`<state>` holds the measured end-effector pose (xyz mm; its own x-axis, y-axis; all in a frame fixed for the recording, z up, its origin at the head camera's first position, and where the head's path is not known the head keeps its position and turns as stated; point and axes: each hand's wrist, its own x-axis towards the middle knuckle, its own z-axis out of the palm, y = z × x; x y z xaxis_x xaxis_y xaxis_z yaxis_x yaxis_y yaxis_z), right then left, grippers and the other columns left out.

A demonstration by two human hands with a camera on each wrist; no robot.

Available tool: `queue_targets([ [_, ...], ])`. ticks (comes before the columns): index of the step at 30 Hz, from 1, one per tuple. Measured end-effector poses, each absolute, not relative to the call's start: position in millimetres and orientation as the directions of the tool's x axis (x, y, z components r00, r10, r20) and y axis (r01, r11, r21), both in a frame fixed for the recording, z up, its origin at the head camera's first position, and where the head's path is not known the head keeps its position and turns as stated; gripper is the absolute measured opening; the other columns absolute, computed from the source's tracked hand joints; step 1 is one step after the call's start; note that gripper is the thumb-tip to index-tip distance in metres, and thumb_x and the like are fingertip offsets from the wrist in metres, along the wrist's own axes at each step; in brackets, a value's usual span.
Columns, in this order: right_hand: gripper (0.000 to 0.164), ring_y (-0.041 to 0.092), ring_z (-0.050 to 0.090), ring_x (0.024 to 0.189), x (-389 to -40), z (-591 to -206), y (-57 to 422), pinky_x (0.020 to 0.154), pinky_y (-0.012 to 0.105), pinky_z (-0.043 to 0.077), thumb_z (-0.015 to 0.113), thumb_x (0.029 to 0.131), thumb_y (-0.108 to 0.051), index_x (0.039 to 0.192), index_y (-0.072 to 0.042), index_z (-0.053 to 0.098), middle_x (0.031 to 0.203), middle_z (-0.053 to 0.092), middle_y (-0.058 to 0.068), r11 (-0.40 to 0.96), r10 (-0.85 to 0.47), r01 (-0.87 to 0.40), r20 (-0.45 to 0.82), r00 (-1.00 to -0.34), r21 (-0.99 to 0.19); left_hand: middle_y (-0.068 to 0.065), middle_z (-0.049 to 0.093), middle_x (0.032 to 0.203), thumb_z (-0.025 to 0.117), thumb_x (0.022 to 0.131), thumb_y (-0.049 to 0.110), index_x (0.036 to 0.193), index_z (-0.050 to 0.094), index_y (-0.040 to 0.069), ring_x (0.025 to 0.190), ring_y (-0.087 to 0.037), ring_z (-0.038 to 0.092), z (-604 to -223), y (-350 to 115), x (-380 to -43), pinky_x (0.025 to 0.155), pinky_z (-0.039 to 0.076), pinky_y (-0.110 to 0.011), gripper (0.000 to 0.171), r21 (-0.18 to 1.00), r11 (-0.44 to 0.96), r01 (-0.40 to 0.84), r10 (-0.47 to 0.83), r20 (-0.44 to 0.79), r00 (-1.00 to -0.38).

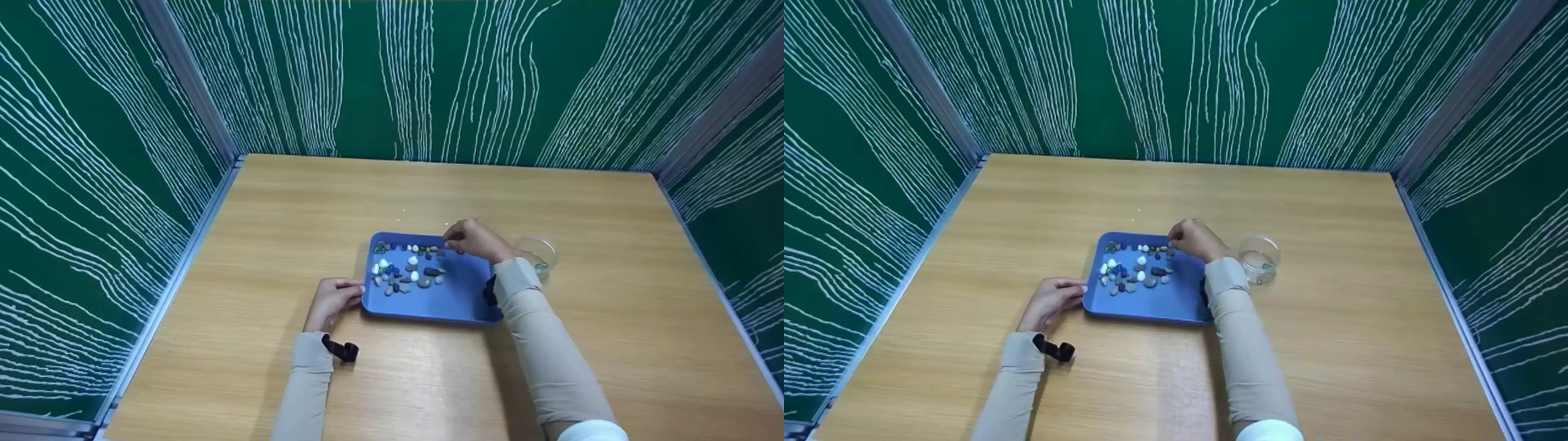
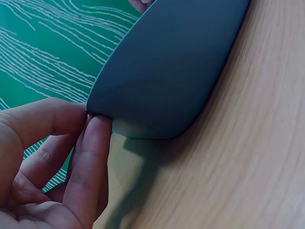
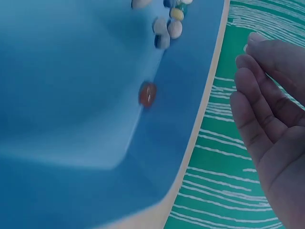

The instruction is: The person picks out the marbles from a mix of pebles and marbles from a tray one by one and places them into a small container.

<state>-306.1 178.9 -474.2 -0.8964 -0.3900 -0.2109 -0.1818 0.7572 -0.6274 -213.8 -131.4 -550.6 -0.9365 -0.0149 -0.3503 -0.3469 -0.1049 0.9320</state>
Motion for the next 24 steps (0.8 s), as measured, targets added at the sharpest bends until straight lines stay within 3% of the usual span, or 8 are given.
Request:
queue_targets([
  [7, 0.021, 0.025, 0.067, 0.090, -309, -476, 162, 0.080, 0.037, 0.061, 0.062, 0.092, -0.009, 0.111, -0.002, 0.070, 0.107, 0.070, 0.013, 0.751, -0.442, -0.260, -0.169, -0.881, -0.607, -0.015, 0.071, 0.088, 0.065, 0.081, -0.010, 0.102, 0.066, -0.016, 0.075, -0.014, 0.067, -550, -132, -215, 0.071, 0.062, -0.025, 0.022, 0.929, -0.114, -0.352, -0.011, -0.355, -0.935],
  [24, 0.022, 0.020, 0.066, 0.088, -307, -486, 122, 0.081, 0.034, 0.061, 0.063, 0.093, -0.012, 0.112, -0.006, 0.071, 0.109, 0.070, 0.010, 0.752, -0.483, -0.286, -0.202, -0.852, -0.594, -0.021, 0.071, 0.099, 0.068, 0.081, -0.007, 0.105, 0.067, -0.013, 0.078, -0.016, 0.069, -549, -133, -214, 0.073, 0.062, -0.026, 0.025, 0.929, -0.072, -0.362, -0.012, -0.364, -0.931],
])
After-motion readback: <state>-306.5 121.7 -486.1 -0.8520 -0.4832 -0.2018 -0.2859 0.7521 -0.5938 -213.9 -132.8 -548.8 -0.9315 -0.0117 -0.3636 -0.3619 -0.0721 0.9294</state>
